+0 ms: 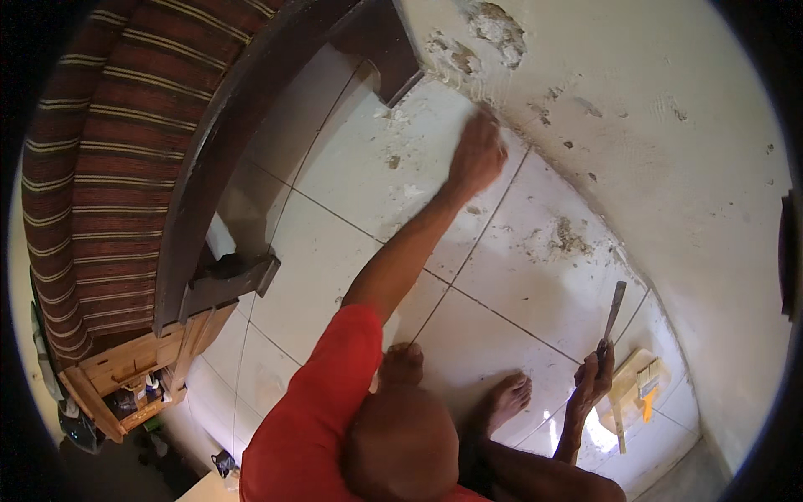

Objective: The person scrapes peeling paint from a wall using a scraper, removes a wall calendar, and applies paint to the wall using a paintbrush.

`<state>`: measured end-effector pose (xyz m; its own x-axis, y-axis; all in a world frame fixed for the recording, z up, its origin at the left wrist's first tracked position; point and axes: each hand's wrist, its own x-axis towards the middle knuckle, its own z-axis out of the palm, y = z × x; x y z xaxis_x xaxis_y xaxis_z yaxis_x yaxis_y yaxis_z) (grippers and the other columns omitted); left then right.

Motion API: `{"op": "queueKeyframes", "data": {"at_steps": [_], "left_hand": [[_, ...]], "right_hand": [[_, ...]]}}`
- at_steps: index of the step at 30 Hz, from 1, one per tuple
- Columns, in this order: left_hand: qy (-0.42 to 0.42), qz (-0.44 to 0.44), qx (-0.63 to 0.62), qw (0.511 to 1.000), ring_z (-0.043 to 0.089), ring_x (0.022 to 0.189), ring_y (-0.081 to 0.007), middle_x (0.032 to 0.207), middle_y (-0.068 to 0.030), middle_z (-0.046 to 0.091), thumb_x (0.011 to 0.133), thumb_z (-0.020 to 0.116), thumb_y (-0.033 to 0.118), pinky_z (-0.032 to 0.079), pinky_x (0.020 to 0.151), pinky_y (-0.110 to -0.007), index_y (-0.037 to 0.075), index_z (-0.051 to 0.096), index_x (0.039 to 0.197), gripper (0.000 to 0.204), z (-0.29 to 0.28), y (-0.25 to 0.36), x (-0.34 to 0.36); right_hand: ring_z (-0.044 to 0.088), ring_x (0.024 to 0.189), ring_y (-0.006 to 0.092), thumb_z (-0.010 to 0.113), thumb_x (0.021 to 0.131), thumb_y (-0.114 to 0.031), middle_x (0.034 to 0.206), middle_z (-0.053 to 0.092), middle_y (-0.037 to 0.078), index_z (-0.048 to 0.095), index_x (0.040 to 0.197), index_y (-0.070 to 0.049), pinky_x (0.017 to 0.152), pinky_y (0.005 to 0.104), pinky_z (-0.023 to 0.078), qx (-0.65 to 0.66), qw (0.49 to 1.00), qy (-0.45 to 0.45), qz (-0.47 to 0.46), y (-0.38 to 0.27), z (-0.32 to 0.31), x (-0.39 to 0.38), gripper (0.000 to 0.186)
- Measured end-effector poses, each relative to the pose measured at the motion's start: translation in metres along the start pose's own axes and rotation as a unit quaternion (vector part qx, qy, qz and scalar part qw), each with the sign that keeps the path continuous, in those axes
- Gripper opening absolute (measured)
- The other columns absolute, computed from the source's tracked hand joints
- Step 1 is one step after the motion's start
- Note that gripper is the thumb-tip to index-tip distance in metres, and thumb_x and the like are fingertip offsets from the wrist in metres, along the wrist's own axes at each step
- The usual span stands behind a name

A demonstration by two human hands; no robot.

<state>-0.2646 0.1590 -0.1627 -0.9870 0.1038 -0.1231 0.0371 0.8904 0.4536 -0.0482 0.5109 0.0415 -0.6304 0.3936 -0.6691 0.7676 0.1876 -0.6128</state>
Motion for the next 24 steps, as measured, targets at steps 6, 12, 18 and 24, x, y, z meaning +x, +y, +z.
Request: {"op": "queueKeyframes", "data": {"at_steps": [6, 12, 18, 24], "left_hand": [[-0.008, 0.040, -0.254, 0.966, 0.049, 0.130, -0.0331, 0.135, -0.0150, 0.057, 0.090, 0.064, 0.008, 0.035, 0.112, -0.044, 0.005, 0.061, 0.125, 0.035, -0.065, -0.019, -0.079], [0.186, -0.230, 0.023, 0.955, 0.043, 0.133, -0.0420, 0.140, -0.0309, 0.046, 0.098, 0.047, 0.024, 0.032, 0.114, -0.048, -0.012, 0.046, 0.134, 0.051, -0.158, -0.229, -0.066], [0.011, -0.018, 0.150, 0.988, 0.038, 0.139, -0.0396, 0.148, -0.0287, 0.041, 0.097, 0.049, 0.017, 0.028, 0.117, -0.048, -0.011, 0.048, 0.132, 0.045, -0.109, -0.128, -0.083], [-0.176, 0.122, -0.268, 0.939, 0.035, 0.142, -0.0381, 0.153, -0.0158, 0.041, 0.095, 0.055, 0.008, 0.028, 0.118, -0.047, 0.001, 0.049, 0.136, 0.042, -0.104, -0.077, -0.133]], "right_hand": [[0.042, 0.057, 0.0049, 0.056, 0.094, -0.016, 0.077, 0.050, -0.001, 0.053, 0.136, 0.004, 0.048, 0.0210, 0.034, -0.024, 0.999, -0.026, -0.014, -0.016, 0.007, -0.023, 0.046], [0.040, 0.056, 0.0055, 0.056, 0.094, -0.016, 0.073, 0.048, -0.002, 0.054, 0.135, 0.004, 0.048, 0.0221, 0.033, 0.026, 0.994, -0.102, -0.039, -0.014, 0.047, -0.063, 0.045], [0.043, 0.060, 0.0062, 0.054, 0.095, -0.015, 0.078, 0.050, 0.000, 0.054, 0.137, 0.001, 0.051, 0.0217, 0.036, -0.049, 0.995, -0.081, -0.042, -0.022, 0.049, -0.065, 0.046], [0.044, 0.062, 0.0062, 0.057, 0.095, -0.014, 0.079, 0.050, 0.000, 0.054, 0.137, 0.001, 0.053, 0.0218, 0.038, -0.016, 0.996, -0.088, -0.021, -0.019, 0.036, -0.045, 0.045]]}}
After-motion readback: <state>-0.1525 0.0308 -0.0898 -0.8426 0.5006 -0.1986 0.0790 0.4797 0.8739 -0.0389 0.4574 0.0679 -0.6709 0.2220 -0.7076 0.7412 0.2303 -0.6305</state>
